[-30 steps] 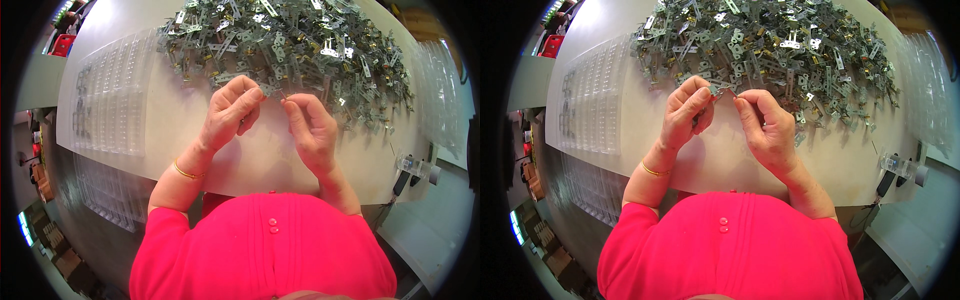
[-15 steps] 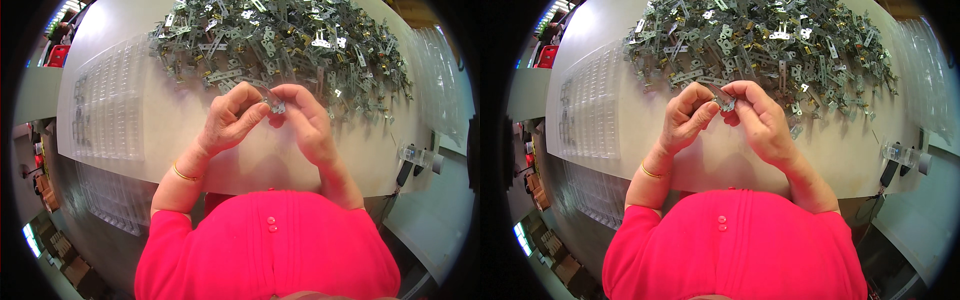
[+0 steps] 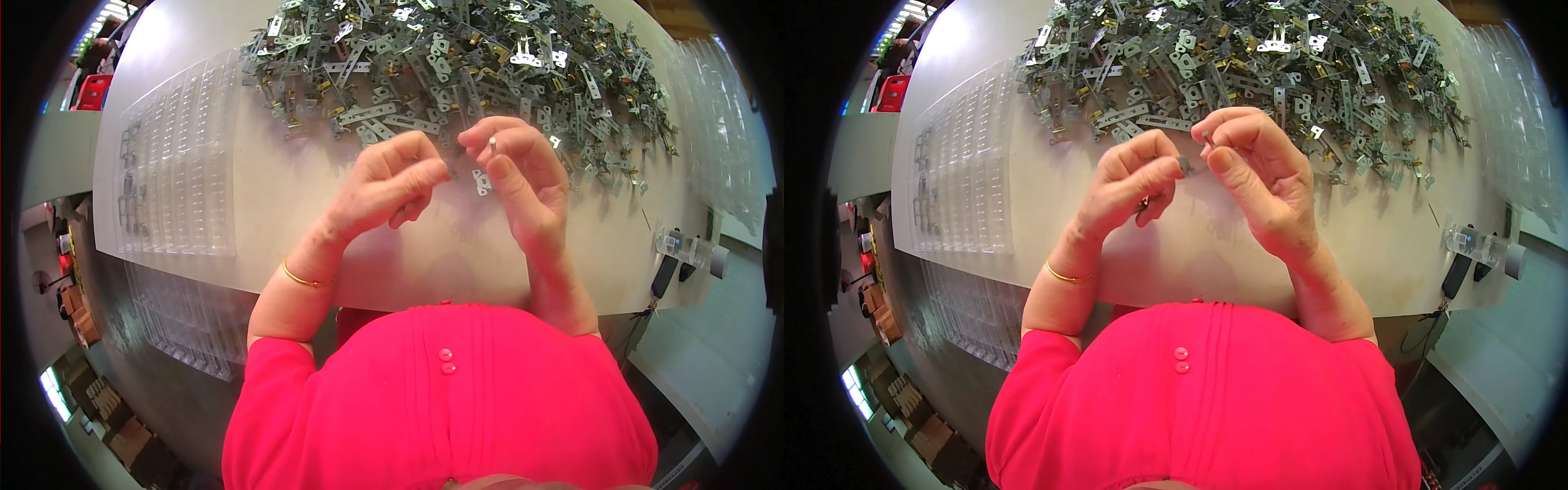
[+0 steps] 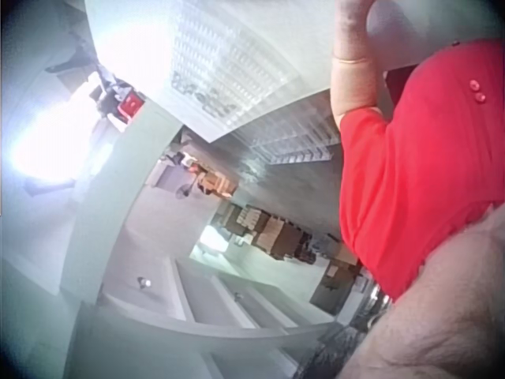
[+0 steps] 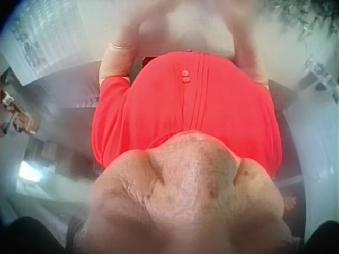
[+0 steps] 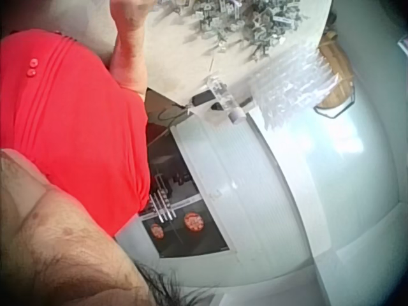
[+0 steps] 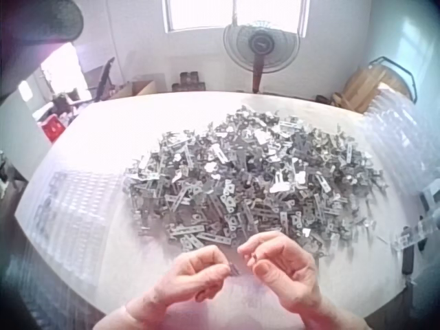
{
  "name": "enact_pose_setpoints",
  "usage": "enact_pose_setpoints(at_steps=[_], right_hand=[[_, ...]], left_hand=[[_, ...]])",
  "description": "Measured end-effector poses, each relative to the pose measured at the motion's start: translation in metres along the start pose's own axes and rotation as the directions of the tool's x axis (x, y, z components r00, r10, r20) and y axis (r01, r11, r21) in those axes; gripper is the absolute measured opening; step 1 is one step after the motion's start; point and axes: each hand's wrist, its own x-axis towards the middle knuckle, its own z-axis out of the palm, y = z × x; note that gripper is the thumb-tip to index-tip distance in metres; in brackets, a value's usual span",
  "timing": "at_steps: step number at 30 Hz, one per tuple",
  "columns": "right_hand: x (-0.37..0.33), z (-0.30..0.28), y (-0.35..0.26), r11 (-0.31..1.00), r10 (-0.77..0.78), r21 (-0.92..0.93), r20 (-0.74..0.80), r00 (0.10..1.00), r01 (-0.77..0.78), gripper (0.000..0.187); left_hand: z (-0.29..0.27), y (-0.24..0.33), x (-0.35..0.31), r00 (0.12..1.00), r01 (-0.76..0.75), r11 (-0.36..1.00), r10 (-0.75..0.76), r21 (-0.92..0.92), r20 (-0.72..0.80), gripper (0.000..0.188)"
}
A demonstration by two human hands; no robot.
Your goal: The person picks up metal brackets and pins from a pile, inserts a pin into each bracket, and places the assembled units into a plastic tray.
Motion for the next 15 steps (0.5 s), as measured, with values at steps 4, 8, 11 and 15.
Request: enact_pose_setpoints(at_steps=[4, 8, 11, 15], right_hand=[[0.005, -0.001, -0.005, 0.908, -0.185, -0.351, 0.158, 0.970, 0.230, 0.011], [0.009, 0.006, -0.001, 0.738, -0.266, -0.549, 0.300, 0.916, 0.394, 0.016], [0.007, 0.004, 0.000, 0.774, -0.266, -0.518, 0.259, 0.929, 0.366, 0.015], [0.002, 0.007, 0.002, 0.870, -0.245, -0.405, 0.137, 0.960, 0.280, 0.013]], left_hand=[[-0.009, 0.005, 0.000, 0.998, 0.048, 0.986, -0.040, -0.162, 0.052, 0.029], [-0.008, 0.003, -0.001, 0.997, 0.074, 0.981, -0.068, -0.179, 0.039, 0.031], [-0.008, 0.008, 0.000, 0.986, 0.143, 0.980, -0.129, -0.140, 0.102, 0.035], [-0.017, 0.000, 0.004, 0.975, 0.146, 0.954, -0.094, -0.262, 0.203, 0.041]])
